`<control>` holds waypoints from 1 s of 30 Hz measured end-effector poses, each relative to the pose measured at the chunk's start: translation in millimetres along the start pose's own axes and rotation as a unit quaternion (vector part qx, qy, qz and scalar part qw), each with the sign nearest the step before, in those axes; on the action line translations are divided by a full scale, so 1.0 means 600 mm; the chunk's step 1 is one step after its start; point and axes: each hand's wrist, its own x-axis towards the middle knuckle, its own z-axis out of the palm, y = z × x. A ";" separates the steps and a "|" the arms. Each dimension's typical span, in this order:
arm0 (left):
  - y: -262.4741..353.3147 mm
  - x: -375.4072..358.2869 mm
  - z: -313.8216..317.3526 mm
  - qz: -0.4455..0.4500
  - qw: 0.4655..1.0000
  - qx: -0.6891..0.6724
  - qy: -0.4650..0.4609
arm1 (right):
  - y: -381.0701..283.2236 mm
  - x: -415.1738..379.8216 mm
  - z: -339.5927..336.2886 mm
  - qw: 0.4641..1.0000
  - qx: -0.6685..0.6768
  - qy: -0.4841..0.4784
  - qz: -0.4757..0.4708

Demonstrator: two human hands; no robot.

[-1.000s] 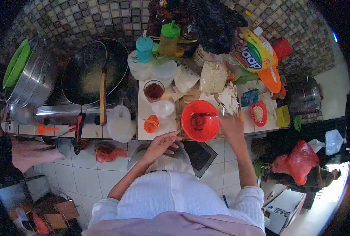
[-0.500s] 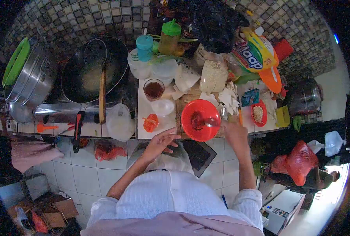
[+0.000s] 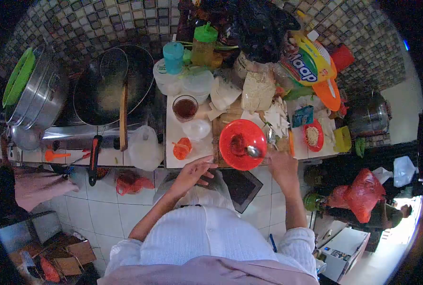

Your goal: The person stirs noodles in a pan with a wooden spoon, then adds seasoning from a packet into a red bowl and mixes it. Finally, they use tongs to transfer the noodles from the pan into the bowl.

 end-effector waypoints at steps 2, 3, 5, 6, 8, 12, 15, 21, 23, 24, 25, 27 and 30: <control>0.000 0.000 0.000 0.004 1.000 0.003 -0.006 | 0.001 -0.001 0.010 0.999 -0.012 0.019 -0.028; 0.004 -0.001 0.001 -0.001 1.000 0.006 -0.008 | 0.003 0.000 0.024 0.998 0.022 -0.025 -0.050; 0.009 -0.003 0.003 -0.005 1.000 0.013 -0.011 | 0.001 0.013 0.046 0.994 0.058 -0.065 -0.071; 0.010 -0.005 0.004 -0.001 1.000 0.009 -0.015 | -0.006 0.021 0.056 0.996 0.061 -0.028 -0.063; 0.010 -0.007 0.004 0.002 1.000 0.007 -0.021 | -0.009 0.023 0.060 0.997 0.065 0.009 -0.052; 0.016 -0.009 0.005 -0.016 1.000 0.004 -0.006 | -0.012 -0.001 0.042 0.999 0.031 0.022 -0.039; 0.016 -0.005 0.006 -0.007 1.000 0.008 -0.007 | -0.025 0.011 0.054 0.996 0.043 0.039 -0.063; 0.015 -0.001 0.009 -0.014 1.000 0.005 -0.012 | -0.005 0.003 0.069 0.996 0.010 0.073 -0.050; 0.010 0.000 0.008 -0.016 1.000 -0.002 -0.011 | -0.010 0.001 0.056 0.997 -0.025 0.009 -0.067; 0.008 0.000 0.008 -0.009 1.000 -0.003 -0.016 | -0.024 0.010 0.050 0.998 0.018 0.009 -0.065; 0.006 0.000 0.009 -0.002 1.000 -0.003 -0.021 | -0.031 0.014 0.047 0.996 0.062 0.009 -0.062; 0.005 -0.001 0.011 -0.007 1.000 0.001 -0.022 | -0.020 0.020 0.067 0.998 0.049 0.009 -0.039; 0.008 -0.003 0.010 -0.008 1.000 0.007 -0.016 | -0.004 0.014 0.060 1.000 0.023 0.011 -0.006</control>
